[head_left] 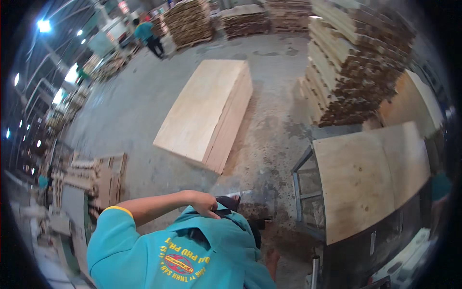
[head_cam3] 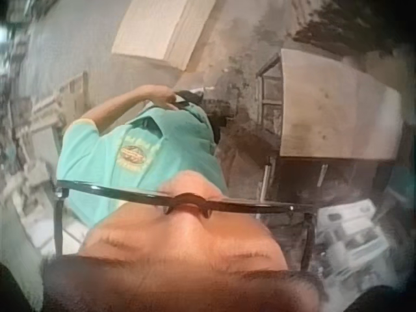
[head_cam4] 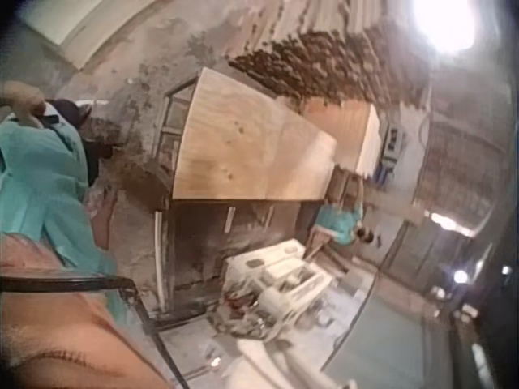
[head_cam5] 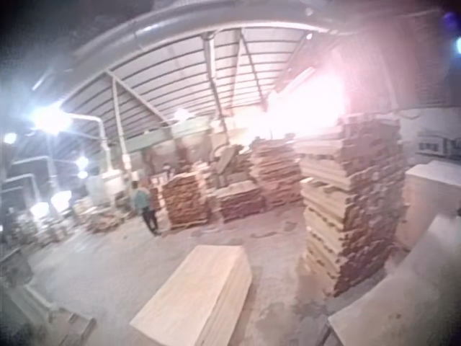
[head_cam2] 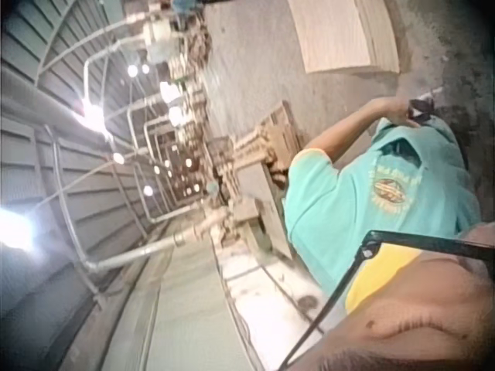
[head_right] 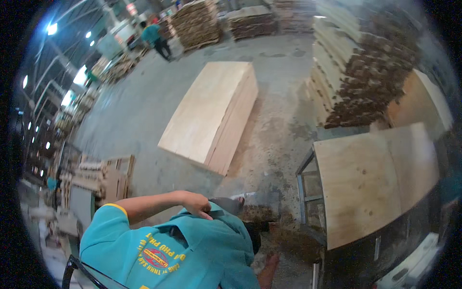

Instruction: The person picks up wooden boards from a stack by hand and feeds them into a cutting machine, operating the machine's control buttons to process each board.

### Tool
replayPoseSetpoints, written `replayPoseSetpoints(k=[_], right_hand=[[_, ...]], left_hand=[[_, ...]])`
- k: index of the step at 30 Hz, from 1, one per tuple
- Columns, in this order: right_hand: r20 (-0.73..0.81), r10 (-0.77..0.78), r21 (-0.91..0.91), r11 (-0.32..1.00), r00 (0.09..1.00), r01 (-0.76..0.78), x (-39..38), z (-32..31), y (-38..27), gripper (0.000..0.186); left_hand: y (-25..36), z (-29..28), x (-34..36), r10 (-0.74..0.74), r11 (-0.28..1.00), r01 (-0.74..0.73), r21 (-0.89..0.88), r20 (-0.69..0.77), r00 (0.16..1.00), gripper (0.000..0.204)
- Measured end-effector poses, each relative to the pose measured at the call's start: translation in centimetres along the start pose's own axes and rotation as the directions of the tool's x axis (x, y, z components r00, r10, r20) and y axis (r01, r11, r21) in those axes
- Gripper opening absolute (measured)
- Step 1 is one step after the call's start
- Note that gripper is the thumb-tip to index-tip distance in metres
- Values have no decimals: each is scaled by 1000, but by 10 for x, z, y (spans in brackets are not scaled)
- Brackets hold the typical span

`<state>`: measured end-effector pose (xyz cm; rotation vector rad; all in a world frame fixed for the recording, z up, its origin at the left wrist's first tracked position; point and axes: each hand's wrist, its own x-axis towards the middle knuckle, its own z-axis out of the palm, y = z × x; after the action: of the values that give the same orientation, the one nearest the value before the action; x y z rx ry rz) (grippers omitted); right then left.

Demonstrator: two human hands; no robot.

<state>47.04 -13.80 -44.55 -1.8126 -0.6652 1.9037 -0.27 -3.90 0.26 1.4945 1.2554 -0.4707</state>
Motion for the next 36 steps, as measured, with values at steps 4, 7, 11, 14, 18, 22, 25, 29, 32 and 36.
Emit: replayPoseSetpoints(k=[4,7,11,14,18,22,25,29,32,36], right_hand=[[-163,323,388,890,932,-240,78,-52,-36,28],[-342,382,250,918,859,-308,102,-15,-113,25],[-105,377,53,926,920,-373,147,12,-141,42],[-11,269,-149,952,963,-267,148,96,-179,44],[26,236,-197,954,971,-226,144,181,-203,42],[91,181,-331,933,979,-142,130,250,-219,48],[4,135,-310,942,991,-127,104,302,-207,48],[-140,225,-215,944,964,-252,43,364,-187,46],[-87,283,-532,797,955,-285,2,412,-182,47],[94,90,-714,700,992,4,-12,402,-150,47]], left_hand=[[-8,36,-15,-149,950,104,-294,-136,979,59],[-9,67,-39,-312,886,165,-434,-294,903,55],[-35,76,-64,-321,811,82,-579,-324,890,52],[-60,96,-71,-384,729,169,-664,-192,903,50],[-113,102,-74,-373,717,-51,-695,-445,814,47],[-205,79,-90,-266,728,-63,-682,-367,891,45],[-295,52,-92,-119,745,-183,-642,-398,910,43],[-380,5,-114,108,719,-342,-605,-389,915,47],[-438,-20,-121,199,712,-293,-637,-217,956,51],[-492,-41,-109,392,563,-492,-664,-310,866,57]])
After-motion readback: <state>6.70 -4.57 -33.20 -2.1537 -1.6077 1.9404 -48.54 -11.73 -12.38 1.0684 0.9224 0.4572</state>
